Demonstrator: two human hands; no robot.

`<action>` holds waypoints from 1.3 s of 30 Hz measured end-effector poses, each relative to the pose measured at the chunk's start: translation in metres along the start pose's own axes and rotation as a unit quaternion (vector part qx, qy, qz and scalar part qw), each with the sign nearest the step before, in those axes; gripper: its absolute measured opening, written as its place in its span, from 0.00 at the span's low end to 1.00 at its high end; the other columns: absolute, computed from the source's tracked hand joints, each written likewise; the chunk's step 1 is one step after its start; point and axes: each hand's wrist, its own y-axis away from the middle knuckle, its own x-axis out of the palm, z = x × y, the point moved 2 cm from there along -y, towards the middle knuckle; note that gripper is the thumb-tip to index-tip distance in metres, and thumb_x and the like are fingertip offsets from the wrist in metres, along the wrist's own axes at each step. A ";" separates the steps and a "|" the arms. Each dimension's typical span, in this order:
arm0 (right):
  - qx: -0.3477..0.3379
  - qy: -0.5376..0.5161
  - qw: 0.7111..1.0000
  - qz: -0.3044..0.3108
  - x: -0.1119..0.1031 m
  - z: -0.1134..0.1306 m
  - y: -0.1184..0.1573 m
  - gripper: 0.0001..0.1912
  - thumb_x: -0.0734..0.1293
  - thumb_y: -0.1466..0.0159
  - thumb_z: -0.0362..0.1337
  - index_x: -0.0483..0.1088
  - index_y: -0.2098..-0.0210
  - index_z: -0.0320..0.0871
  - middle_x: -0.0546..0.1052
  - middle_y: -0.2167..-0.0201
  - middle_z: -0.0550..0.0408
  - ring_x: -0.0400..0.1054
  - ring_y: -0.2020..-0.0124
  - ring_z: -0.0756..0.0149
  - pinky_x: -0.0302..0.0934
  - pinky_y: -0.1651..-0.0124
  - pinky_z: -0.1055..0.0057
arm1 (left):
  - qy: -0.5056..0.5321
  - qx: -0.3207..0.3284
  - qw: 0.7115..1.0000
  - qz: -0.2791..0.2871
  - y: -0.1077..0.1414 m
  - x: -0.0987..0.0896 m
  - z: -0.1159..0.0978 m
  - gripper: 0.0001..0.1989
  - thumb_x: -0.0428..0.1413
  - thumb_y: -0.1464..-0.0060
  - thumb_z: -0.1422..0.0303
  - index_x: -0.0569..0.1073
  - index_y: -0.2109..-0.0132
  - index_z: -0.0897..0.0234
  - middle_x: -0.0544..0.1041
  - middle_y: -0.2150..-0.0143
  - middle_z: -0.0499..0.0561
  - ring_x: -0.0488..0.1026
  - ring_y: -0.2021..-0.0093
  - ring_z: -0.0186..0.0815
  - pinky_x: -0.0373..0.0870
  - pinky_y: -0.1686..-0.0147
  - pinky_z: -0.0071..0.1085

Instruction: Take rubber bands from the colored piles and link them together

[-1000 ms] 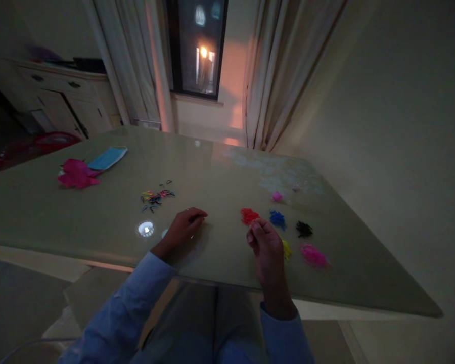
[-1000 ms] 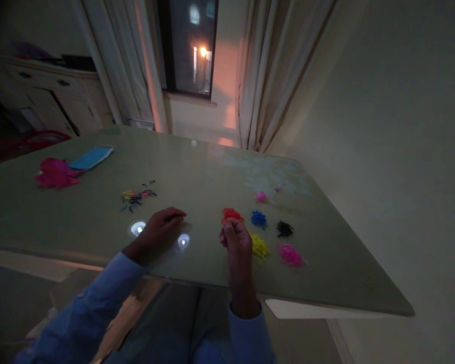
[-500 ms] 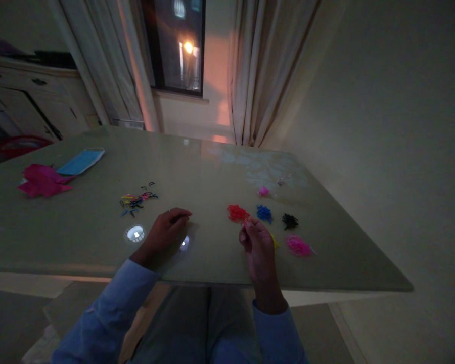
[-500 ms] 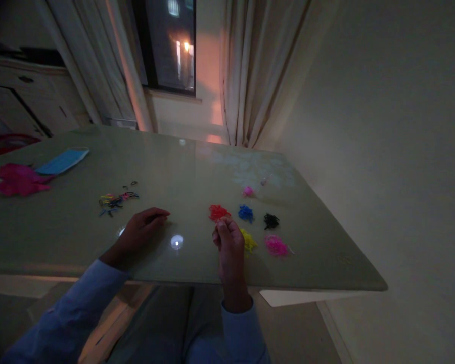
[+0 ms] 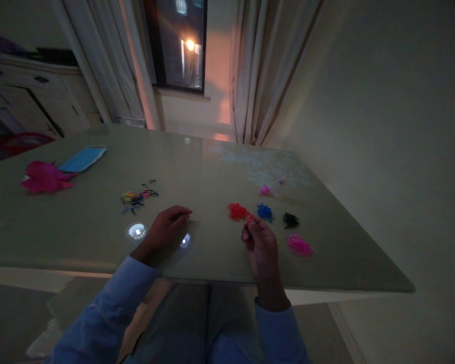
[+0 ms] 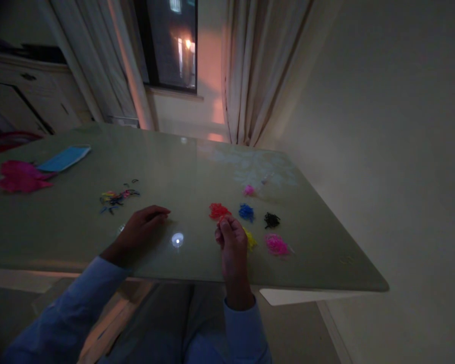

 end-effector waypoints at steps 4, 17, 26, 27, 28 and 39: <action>-0.002 0.013 1.000 -0.004 0.000 0.001 -0.001 0.15 0.75 0.47 0.45 0.70 0.70 0.43 0.68 0.77 0.62 0.58 0.78 0.75 0.51 0.77 0.78 | -0.007 0.005 1.000 0.004 0.000 0.000 -0.002 0.19 0.54 0.46 0.55 0.79 0.59 0.64 0.82 0.61 0.56 0.77 0.61 0.42 0.73 0.57 0.37; -0.090 0.238 0.967 -0.013 -0.013 0.009 -0.030 0.14 0.69 0.44 0.48 0.71 0.68 0.43 0.69 0.79 0.61 0.60 0.79 0.70 0.55 0.74 0.73 | -0.018 0.016 1.000 0.001 0.001 -0.001 -0.006 0.17 0.53 0.47 0.56 0.80 0.60 0.64 0.82 0.62 0.55 0.77 0.62 0.41 0.74 0.58 0.36; -0.177 0.658 0.732 0.031 -0.012 0.011 -0.075 0.10 0.60 0.35 0.34 0.72 0.68 0.43 0.79 0.67 0.47 0.70 0.66 0.62 0.56 0.63 0.69 | -0.021 0.024 0.999 0.001 0.000 0.000 -0.005 0.17 0.52 0.46 0.58 0.80 0.59 0.63 0.82 0.61 0.55 0.78 0.61 0.41 0.74 0.57 0.37; -0.178 0.681 0.709 0.037 -0.011 0.009 -0.077 0.11 0.60 0.34 0.34 0.72 0.68 0.43 0.79 0.66 0.47 0.70 0.66 0.62 0.56 0.63 0.69 | -0.023 0.024 0.999 -0.001 0.000 0.000 -0.005 0.17 0.52 0.46 0.59 0.80 0.59 0.63 0.82 0.61 0.55 0.78 0.61 0.41 0.74 0.57 0.37; -0.180 0.698 0.691 0.044 -0.011 0.007 -0.078 0.11 0.60 0.34 0.33 0.73 0.68 0.43 0.79 0.66 0.47 0.70 0.66 0.62 0.55 0.64 0.69 | -0.024 0.024 0.999 -0.002 0.000 0.000 -0.004 0.16 0.52 0.46 0.59 0.80 0.59 0.63 0.82 0.61 0.55 0.77 0.62 0.41 0.74 0.57 0.37; -0.170 0.717 0.672 0.073 -0.006 0.004 -0.077 0.12 0.61 0.33 0.33 0.76 0.66 0.41 0.80 0.65 0.46 0.72 0.64 0.61 0.56 0.62 0.69 | -0.033 0.037 0.999 0.002 -0.001 0.000 -0.003 0.16 0.52 0.47 0.60 0.80 0.60 0.63 0.81 0.62 0.55 0.77 0.62 0.40 0.73 0.58 0.36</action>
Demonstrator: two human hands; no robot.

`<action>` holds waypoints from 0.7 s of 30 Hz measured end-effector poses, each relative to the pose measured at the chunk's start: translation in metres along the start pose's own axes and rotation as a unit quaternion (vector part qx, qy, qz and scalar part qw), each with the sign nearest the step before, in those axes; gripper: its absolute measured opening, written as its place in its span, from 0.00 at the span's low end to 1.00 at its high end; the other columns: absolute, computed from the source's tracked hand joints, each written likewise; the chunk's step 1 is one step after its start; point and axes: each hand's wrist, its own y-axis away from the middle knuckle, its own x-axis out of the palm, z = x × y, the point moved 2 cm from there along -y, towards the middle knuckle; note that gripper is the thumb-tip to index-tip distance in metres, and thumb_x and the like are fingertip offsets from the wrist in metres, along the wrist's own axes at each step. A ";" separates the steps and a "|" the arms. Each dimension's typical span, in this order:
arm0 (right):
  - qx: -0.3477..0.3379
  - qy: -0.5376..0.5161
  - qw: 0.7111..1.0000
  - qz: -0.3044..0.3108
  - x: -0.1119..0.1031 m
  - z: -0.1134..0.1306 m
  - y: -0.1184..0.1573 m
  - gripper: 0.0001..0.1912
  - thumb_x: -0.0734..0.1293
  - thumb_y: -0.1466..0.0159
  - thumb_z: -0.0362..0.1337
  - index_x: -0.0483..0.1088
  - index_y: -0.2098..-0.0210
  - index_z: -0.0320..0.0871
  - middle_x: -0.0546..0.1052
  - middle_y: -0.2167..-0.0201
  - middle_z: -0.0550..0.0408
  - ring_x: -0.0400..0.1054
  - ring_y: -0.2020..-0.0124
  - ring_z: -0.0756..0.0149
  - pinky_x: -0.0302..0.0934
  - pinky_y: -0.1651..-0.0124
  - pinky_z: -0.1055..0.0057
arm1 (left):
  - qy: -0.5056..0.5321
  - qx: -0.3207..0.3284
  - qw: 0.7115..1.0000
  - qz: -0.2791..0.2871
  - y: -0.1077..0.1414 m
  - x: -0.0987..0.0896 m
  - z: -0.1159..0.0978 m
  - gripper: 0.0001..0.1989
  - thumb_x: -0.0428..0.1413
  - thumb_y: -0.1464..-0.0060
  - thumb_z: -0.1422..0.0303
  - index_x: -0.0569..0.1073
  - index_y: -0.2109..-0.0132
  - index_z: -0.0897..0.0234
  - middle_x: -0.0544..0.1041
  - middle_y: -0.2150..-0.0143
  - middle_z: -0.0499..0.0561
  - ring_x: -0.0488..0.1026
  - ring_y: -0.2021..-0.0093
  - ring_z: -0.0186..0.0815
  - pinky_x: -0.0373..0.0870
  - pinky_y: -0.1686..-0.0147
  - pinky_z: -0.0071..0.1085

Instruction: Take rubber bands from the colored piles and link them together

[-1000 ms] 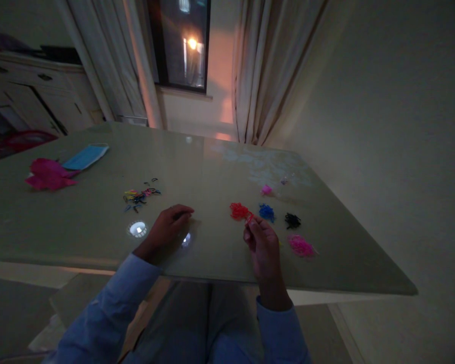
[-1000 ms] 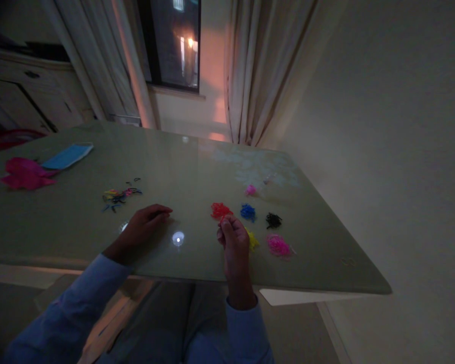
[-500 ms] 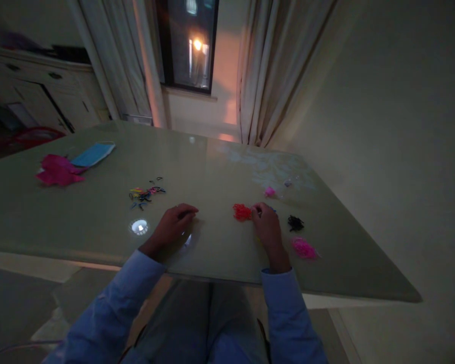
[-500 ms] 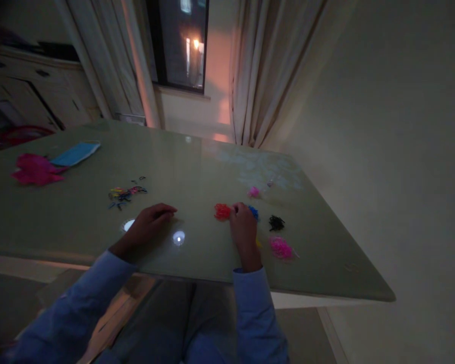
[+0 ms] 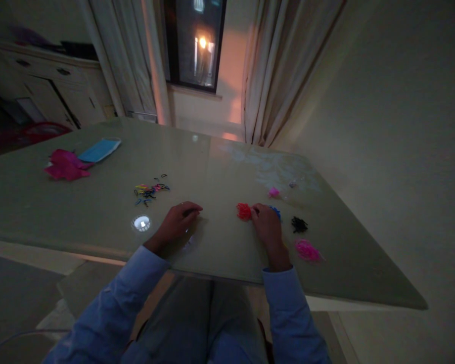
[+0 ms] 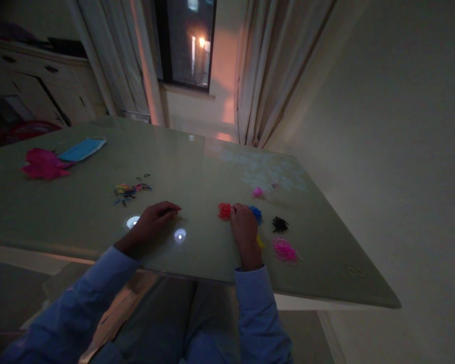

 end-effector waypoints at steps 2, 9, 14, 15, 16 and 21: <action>0.001 -0.017 1.000 -0.005 -0.003 0.001 0.001 0.13 0.60 0.33 0.33 0.76 0.65 0.41 0.80 0.64 0.46 0.72 0.64 0.60 0.57 0.61 0.68 | 0.003 0.004 1.000 0.001 0.000 0.000 0.001 0.16 0.51 0.46 0.60 0.80 0.60 0.64 0.81 0.62 0.55 0.77 0.62 0.41 0.73 0.57 0.37; -0.038 -0.149 0.985 -0.080 -0.009 0.014 0.018 0.12 0.62 0.36 0.37 0.77 0.64 0.41 0.80 0.64 0.45 0.71 0.65 0.59 0.62 0.59 0.65 | 0.015 0.001 1.000 -0.004 0.001 0.002 0.003 0.15 0.51 0.44 0.62 0.80 0.59 0.64 0.81 0.61 0.55 0.77 0.61 0.40 0.74 0.58 0.36; -0.096 -0.244 0.964 -0.041 0.004 0.040 0.055 0.12 0.62 0.35 0.39 0.76 0.61 0.41 0.78 0.67 0.49 0.70 0.70 0.64 0.63 0.63 0.68 | -0.006 0.012 1.000 0.000 0.001 0.001 -0.001 0.14 0.51 0.44 0.66 0.80 0.59 0.65 0.81 0.61 0.54 0.77 0.61 0.39 0.73 0.58 0.35; -0.099 -0.261 0.960 -0.029 0.008 0.043 0.061 0.13 0.63 0.35 0.39 0.76 0.59 0.40 0.78 0.67 0.50 0.69 0.71 0.65 0.64 0.64 0.69 | -0.009 0.013 1.000 0.001 0.001 0.001 -0.001 0.13 0.51 0.45 0.66 0.80 0.59 0.65 0.81 0.61 0.54 0.77 0.61 0.38 0.73 0.58 0.34; -0.102 -0.277 0.955 -0.016 0.011 0.046 0.067 0.13 0.63 0.35 0.39 0.76 0.57 0.40 0.78 0.67 0.50 0.69 0.71 0.65 0.64 0.65 0.70 | -0.010 0.014 1.000 -0.002 0.001 0.001 -0.002 0.13 0.51 0.45 0.67 0.80 0.60 0.65 0.82 0.61 0.54 0.77 0.61 0.38 0.73 0.58 0.34; -0.093 -0.323 0.941 0.024 0.022 0.041 0.074 0.13 0.65 0.36 0.41 0.76 0.57 0.41 0.79 0.65 0.50 0.72 0.66 0.63 0.66 0.61 0.69 | 0.002 0.014 1.000 -0.027 0.002 0.003 -0.002 0.11 0.52 0.45 0.71 0.80 0.60 0.64 0.81 0.62 0.53 0.77 0.61 0.36 0.73 0.59 0.31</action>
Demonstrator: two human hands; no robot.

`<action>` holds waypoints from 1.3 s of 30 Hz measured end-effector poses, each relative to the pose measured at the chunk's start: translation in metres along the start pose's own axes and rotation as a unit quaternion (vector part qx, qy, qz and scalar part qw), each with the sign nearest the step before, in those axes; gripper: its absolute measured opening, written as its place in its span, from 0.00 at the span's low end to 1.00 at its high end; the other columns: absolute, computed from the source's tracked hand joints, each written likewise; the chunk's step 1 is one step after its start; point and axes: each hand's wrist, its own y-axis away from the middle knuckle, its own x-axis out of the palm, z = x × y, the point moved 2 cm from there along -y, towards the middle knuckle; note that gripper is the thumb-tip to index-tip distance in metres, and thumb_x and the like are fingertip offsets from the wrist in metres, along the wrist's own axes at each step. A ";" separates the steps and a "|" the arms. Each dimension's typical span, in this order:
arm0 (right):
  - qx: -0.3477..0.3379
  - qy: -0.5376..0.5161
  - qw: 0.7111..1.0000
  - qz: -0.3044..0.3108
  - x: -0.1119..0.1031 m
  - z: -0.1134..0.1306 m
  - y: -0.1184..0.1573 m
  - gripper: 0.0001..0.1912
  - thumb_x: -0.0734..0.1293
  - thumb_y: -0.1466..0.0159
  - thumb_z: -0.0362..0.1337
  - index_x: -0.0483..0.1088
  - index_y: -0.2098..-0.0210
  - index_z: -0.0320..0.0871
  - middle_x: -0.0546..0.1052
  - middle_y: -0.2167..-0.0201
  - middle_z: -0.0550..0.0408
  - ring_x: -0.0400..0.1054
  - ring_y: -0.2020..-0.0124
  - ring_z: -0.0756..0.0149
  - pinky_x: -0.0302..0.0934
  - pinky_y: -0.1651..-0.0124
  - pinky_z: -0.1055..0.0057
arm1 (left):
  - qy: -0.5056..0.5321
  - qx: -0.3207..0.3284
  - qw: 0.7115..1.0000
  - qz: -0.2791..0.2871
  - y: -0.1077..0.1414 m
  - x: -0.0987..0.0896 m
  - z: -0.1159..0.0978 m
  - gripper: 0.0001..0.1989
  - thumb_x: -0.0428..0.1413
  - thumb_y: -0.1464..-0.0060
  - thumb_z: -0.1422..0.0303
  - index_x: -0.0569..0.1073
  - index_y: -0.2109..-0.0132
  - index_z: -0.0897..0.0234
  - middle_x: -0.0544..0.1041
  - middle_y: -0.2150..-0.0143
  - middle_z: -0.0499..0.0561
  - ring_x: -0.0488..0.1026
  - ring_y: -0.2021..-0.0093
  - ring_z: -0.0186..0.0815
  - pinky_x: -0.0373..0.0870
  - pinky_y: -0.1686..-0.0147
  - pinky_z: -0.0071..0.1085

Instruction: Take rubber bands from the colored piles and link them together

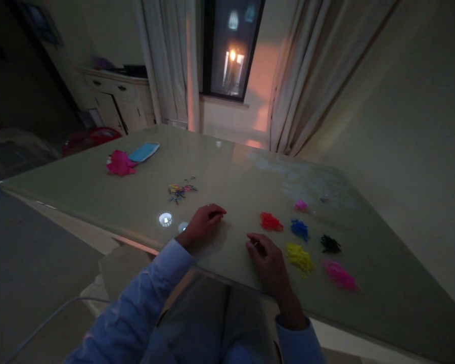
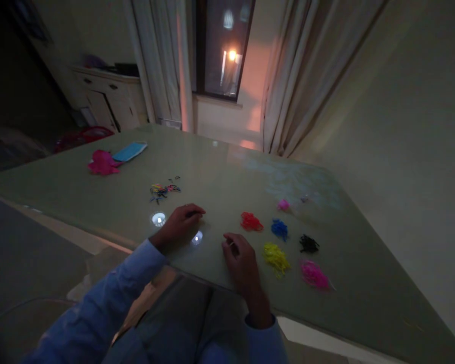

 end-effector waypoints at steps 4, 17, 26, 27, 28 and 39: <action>0.050 -0.040 0.998 0.008 -0.005 -0.009 -0.001 0.15 0.65 0.36 0.45 0.77 0.59 0.42 0.80 0.64 0.49 0.74 0.64 0.60 0.68 0.60 0.68 | 0.010 0.000 1.000 -0.025 0.003 -0.002 -0.001 0.11 0.52 0.45 0.72 0.80 0.60 0.65 0.81 0.63 0.52 0.77 0.63 0.34 0.72 0.61 0.29; 0.033 -0.047 0.998 0.034 -0.004 -0.008 0.001 0.16 0.65 0.36 0.47 0.77 0.59 0.42 0.80 0.63 0.47 0.74 0.63 0.59 0.68 0.60 0.66 | -0.180 -0.040 0.977 -0.106 -0.015 -0.075 0.043 0.15 0.51 0.43 0.71 0.79 0.55 0.69 0.81 0.58 0.57 0.76 0.62 0.37 0.73 0.59 0.31; 0.023 -0.045 0.998 0.036 -0.003 -0.006 0.001 0.17 0.65 0.36 0.48 0.78 0.60 0.42 0.80 0.67 0.49 0.74 0.68 0.60 0.68 0.63 0.68 | -0.366 -0.078 0.927 0.012 -0.052 -0.155 0.077 0.15 0.52 0.46 0.72 0.83 0.57 0.65 0.81 0.61 0.57 0.77 0.62 0.38 0.72 0.55 0.32; 0.023 -0.044 0.998 0.036 -0.004 -0.006 0.001 0.17 0.65 0.37 0.48 0.78 0.61 0.42 0.80 0.67 0.49 0.73 0.68 0.60 0.68 0.63 0.68 | -0.373 -0.075 0.924 0.030 -0.054 -0.156 0.079 0.14 0.53 0.47 0.72 0.83 0.58 0.65 0.81 0.61 0.57 0.77 0.62 0.38 0.72 0.56 0.31; 0.023 -0.043 0.998 0.036 -0.004 -0.005 0.001 0.17 0.65 0.37 0.48 0.78 0.61 0.42 0.80 0.67 0.49 0.73 0.68 0.60 0.68 0.64 0.68 | -0.380 -0.071 0.921 0.047 -0.055 -0.156 0.081 0.14 0.54 0.47 0.73 0.83 0.59 0.65 0.81 0.61 0.58 0.77 0.62 0.38 0.72 0.56 0.31; 0.024 -0.041 0.998 0.040 -0.004 -0.006 0.001 0.17 0.65 0.37 0.48 0.78 0.61 0.42 0.80 0.66 0.48 0.74 0.67 0.60 0.69 0.63 0.68 | -0.435 -0.033 0.886 0.157 -0.068 -0.155 0.082 0.12 0.53 0.44 0.72 0.82 0.60 0.62 0.77 0.58 0.58 0.76 0.61 0.37 0.69 0.59 0.28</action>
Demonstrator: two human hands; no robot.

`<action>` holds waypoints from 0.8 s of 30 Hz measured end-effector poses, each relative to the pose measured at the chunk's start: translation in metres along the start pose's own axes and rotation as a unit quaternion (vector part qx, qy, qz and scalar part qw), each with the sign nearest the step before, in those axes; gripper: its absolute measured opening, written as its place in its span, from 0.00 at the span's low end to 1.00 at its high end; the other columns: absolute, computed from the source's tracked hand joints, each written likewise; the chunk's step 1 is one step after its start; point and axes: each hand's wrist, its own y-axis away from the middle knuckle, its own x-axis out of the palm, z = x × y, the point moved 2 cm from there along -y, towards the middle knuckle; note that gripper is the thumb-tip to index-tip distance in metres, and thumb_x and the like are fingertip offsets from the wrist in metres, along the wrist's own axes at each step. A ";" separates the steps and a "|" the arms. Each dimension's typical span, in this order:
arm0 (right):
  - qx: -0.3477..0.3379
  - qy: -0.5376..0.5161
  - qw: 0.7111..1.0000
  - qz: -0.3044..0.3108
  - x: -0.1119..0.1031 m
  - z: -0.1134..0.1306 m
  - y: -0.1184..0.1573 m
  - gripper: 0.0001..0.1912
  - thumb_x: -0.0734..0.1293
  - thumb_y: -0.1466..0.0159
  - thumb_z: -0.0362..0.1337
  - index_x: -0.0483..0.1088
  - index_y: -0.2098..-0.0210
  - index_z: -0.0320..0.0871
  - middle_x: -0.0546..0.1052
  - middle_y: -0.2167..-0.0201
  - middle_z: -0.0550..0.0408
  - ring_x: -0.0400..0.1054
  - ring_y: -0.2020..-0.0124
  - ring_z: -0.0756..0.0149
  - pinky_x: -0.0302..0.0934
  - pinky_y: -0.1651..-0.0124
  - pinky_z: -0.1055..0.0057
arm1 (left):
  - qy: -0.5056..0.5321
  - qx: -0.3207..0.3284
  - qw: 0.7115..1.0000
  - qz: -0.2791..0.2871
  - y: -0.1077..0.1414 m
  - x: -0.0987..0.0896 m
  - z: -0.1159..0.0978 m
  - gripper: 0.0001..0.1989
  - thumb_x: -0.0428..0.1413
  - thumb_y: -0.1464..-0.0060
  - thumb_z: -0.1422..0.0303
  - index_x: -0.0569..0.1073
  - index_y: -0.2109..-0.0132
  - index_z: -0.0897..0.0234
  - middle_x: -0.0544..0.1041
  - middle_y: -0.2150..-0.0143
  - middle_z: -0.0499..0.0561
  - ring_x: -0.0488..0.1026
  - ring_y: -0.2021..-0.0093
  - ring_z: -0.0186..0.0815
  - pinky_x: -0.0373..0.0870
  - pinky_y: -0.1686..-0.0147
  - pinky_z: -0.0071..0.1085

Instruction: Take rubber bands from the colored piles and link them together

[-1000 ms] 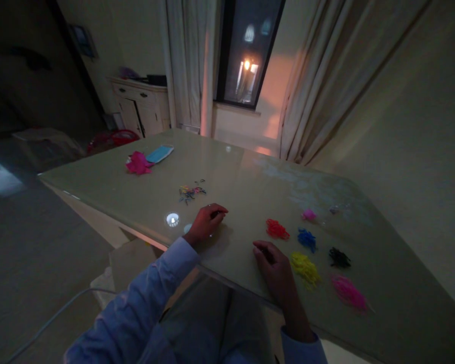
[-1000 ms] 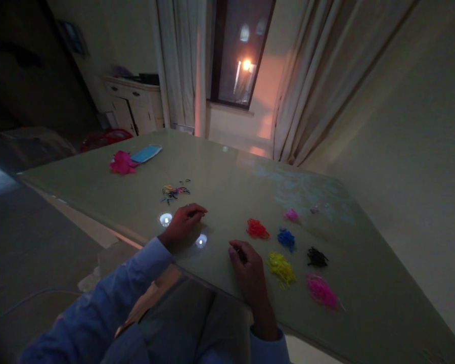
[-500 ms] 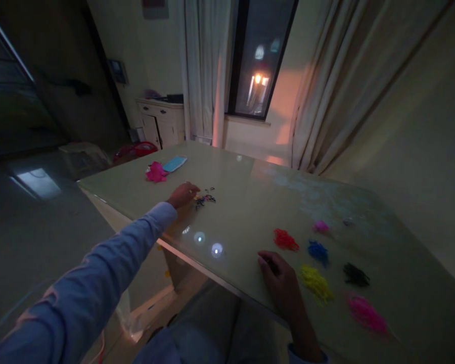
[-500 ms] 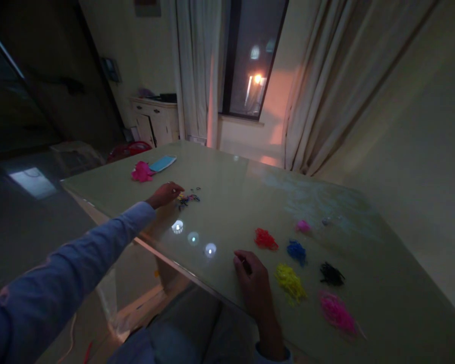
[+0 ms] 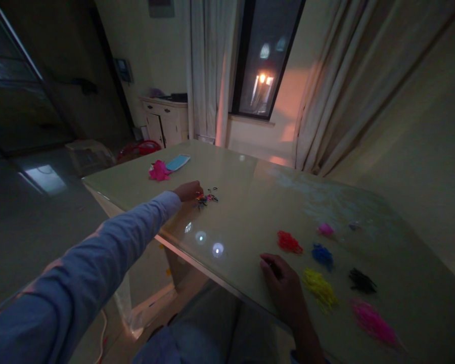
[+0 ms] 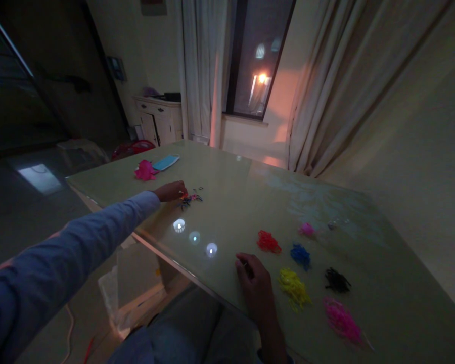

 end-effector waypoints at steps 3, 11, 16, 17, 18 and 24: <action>-0.001 -0.007 1.000 -0.001 0.000 0.003 0.000 0.16 0.65 0.37 0.48 0.77 0.62 0.43 0.80 0.66 0.48 0.75 0.66 0.59 0.69 0.62 0.67 | -0.015 0.008 1.000 0.009 0.000 -0.001 -0.002 0.12 0.53 0.43 0.71 0.82 0.60 0.62 0.77 0.57 0.57 0.76 0.60 0.36 0.68 0.59 0.27; 0.004 0.000 1.000 0.004 0.000 0.000 0.000 0.16 0.65 0.37 0.48 0.77 0.61 0.43 0.80 0.64 0.47 0.75 0.64 0.58 0.69 0.61 0.66 | -0.073 0.019 0.997 0.028 0.004 -0.010 -0.014 0.12 0.51 0.41 0.71 0.81 0.61 0.63 0.76 0.57 0.56 0.75 0.62 0.35 0.66 0.66 0.26; 0.000 0.004 1.000 0.006 0.000 0.000 0.000 0.17 0.65 0.37 0.48 0.77 0.61 0.43 0.80 0.65 0.47 0.75 0.64 0.58 0.69 0.60 0.66 | -0.122 0.038 0.991 0.047 0.008 -0.015 -0.025 0.12 0.50 0.40 0.74 0.79 0.63 0.66 0.76 0.57 0.60 0.75 0.61 0.39 0.67 0.66 0.30; 0.000 0.005 1.000 0.007 0.000 0.000 0.000 0.17 0.65 0.37 0.48 0.77 0.61 0.43 0.80 0.65 0.47 0.75 0.64 0.58 0.69 0.60 0.66 | -0.129 0.040 0.990 0.048 0.009 -0.015 -0.026 0.12 0.50 0.40 0.75 0.79 0.62 0.66 0.75 0.56 0.61 0.76 0.60 0.39 0.67 0.66 0.30; 0.001 0.004 1.000 0.007 0.000 0.000 0.000 0.16 0.65 0.37 0.48 0.77 0.61 0.43 0.80 0.65 0.47 0.75 0.64 0.58 0.69 0.60 0.66 | -0.135 0.041 0.989 0.049 0.009 -0.015 -0.028 0.12 0.49 0.40 0.75 0.79 0.62 0.67 0.75 0.56 0.61 0.76 0.60 0.39 0.67 0.65 0.31; -0.005 0.002 1.000 0.006 0.000 0.002 0.000 0.16 0.65 0.37 0.48 0.77 0.62 0.43 0.80 0.65 0.48 0.75 0.64 0.58 0.69 0.61 0.66 | -0.152 0.038 0.987 0.046 0.014 -0.017 -0.029 0.11 0.49 0.41 0.78 0.77 0.60 0.67 0.74 0.54 0.61 0.76 0.62 0.37 0.68 0.66 0.30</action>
